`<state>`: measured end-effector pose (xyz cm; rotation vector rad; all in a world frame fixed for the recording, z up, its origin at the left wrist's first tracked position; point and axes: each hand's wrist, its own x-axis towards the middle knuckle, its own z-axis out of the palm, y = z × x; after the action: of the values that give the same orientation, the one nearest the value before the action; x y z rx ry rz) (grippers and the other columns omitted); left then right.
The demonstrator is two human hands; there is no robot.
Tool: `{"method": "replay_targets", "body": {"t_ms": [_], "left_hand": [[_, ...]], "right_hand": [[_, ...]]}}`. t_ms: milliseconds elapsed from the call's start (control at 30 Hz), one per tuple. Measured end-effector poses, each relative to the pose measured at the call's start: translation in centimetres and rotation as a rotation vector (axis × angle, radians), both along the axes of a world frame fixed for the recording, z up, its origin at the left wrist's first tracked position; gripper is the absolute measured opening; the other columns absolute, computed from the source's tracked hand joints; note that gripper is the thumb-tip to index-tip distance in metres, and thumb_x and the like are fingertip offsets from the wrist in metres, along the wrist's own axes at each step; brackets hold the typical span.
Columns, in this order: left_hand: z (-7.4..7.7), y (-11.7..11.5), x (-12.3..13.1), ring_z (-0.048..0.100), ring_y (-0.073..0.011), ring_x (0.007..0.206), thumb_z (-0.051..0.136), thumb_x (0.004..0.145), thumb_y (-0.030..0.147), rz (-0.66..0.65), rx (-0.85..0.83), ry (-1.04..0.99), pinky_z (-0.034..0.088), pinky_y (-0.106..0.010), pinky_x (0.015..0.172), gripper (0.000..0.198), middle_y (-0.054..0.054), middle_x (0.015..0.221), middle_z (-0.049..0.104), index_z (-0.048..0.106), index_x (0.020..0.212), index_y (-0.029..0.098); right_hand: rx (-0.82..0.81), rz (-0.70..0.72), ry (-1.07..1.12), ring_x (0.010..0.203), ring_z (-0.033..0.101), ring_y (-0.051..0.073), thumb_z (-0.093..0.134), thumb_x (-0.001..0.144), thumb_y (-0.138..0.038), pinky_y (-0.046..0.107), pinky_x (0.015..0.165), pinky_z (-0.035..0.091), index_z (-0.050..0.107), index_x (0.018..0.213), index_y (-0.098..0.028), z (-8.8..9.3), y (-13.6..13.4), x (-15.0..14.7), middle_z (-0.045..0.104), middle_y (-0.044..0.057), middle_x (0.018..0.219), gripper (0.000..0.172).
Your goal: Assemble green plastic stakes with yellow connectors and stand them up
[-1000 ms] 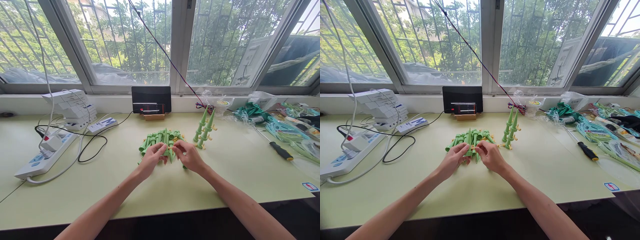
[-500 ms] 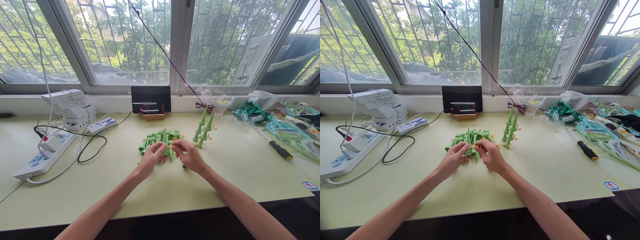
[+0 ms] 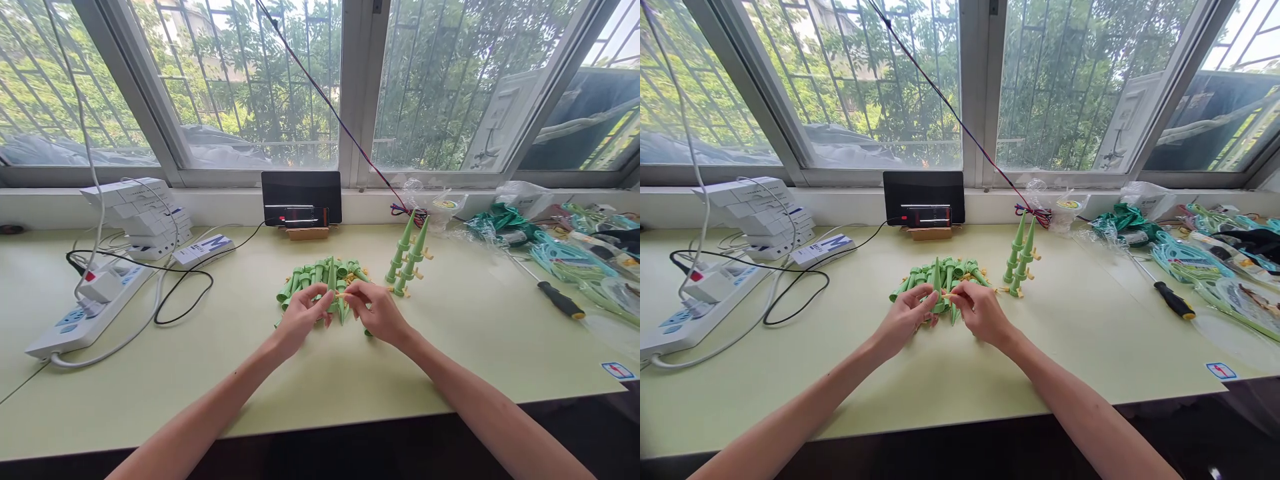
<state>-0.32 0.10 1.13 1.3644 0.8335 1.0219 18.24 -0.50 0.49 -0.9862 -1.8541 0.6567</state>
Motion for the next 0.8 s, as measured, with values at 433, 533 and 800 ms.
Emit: {"method": "replay_targets", "body": {"t_ms": [433,533,800], "left_hand": [[0.01,-0.06,0.15,0.046,-0.0066,0.056,0.067,0.082,0.048,0.006,-0.006,0.005,0.045,-0.023,0.055,0.033,0.0,0.083,0.052,0.062,0.083,0.016],[-0.16,0.04,0.14,0.046,-0.0071,0.057,0.067,0.083,0.048,0.006,-0.008,-0.002,0.046,-0.023,0.056,0.032,0.0,0.083,0.052,0.062,0.083,0.016],[-0.2,0.12,-0.01,0.047,-0.0077,0.058,0.065,0.085,0.047,-0.015,-0.005,0.003,0.045,-0.023,0.056,0.031,0.0,0.081,0.052,0.063,0.083,0.016]], "right_hand": [[-0.04,0.019,-0.065,0.052,0.044,0.012,0.042,0.098,-0.033,0.025,0.053,0.034,0.052,0.076,-0.019,-0.14,0.11,0.07,0.051,-0.002,0.057,0.028],[-0.039,0.018,-0.079,0.052,0.043,0.012,0.041,0.099,-0.033,0.025,0.054,0.033,0.048,0.072,-0.019,-0.09,0.11,0.01,0.05,-0.002,0.058,0.031],[0.012,0.028,-0.042,0.054,0.045,0.012,0.049,0.096,-0.031,0.025,0.054,0.033,0.055,0.08,-0.018,-0.13,0.05,0.02,0.052,-0.001,0.061,0.022]]}}
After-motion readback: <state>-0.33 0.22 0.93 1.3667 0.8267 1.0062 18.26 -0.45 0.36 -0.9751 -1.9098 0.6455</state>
